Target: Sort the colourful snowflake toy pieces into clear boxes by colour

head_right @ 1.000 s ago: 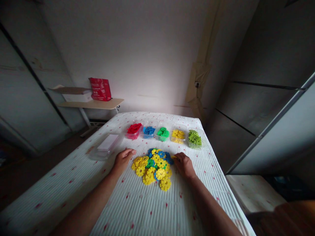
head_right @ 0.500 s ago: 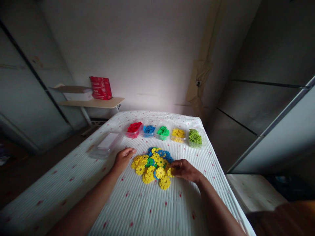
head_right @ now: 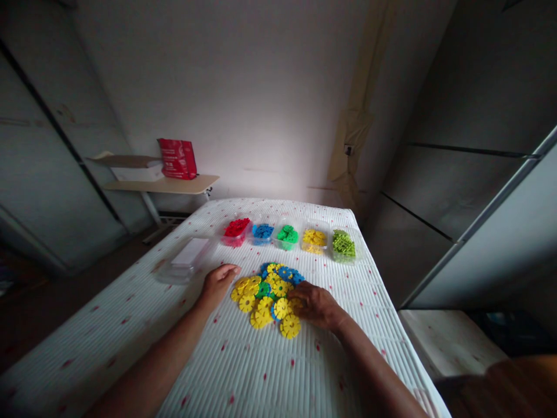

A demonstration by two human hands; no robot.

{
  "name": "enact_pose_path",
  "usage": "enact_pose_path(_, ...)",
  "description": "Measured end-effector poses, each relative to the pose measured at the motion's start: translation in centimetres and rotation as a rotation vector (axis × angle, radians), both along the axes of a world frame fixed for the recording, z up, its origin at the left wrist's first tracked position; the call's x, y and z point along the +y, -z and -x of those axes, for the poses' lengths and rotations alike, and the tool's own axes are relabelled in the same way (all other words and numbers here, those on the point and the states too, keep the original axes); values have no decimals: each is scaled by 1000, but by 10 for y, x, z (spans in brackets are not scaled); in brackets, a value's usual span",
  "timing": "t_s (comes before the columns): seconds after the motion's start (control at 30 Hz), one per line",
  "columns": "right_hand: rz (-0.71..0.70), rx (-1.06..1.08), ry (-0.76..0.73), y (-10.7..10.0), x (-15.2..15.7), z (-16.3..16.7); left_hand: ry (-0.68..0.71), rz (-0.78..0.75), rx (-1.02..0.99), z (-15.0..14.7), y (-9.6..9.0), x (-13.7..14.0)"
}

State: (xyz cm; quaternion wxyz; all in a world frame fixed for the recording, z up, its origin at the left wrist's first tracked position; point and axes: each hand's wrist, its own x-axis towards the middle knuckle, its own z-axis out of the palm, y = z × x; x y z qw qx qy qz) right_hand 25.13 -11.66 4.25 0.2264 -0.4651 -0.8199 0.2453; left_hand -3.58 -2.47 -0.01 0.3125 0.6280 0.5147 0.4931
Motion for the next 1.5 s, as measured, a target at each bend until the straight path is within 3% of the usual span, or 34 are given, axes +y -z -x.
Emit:
enact_pose_path(0.27,51,16,78,-3,0,3,11,-21,24,0,-3,-2)
enact_pose_path(0.5,230,248,69,-24,6,-13,10,-24,15,-2,-5,-3)
enact_pose_path(0.6,163,209,230,-43,30,-28,13,-25,16,-2,-5,-3)
enact_pose_path(0.8,-158,194,661,-67,98,-50,14,-30,35,-1,-1,-1)
enact_pose_path(0.9,-264,153,742,-57,105,-47,13,-37,43,0,1,0)
enact_pose_path(1.1,-305,19,491,-2,71,-23,46,-71,81,-1,-1,-3)
enact_pose_path(1.2,-290,-57,482,19,59,-16,80,-136,140,-4,-8,-11)
enact_pose_path(1.37,-306,-216,521,32,58,-10,220,-463,468,-20,-22,-31)
enact_pose_path(1.5,-323,-307,530,34,57,-8,275,-531,630,-31,-24,-42)
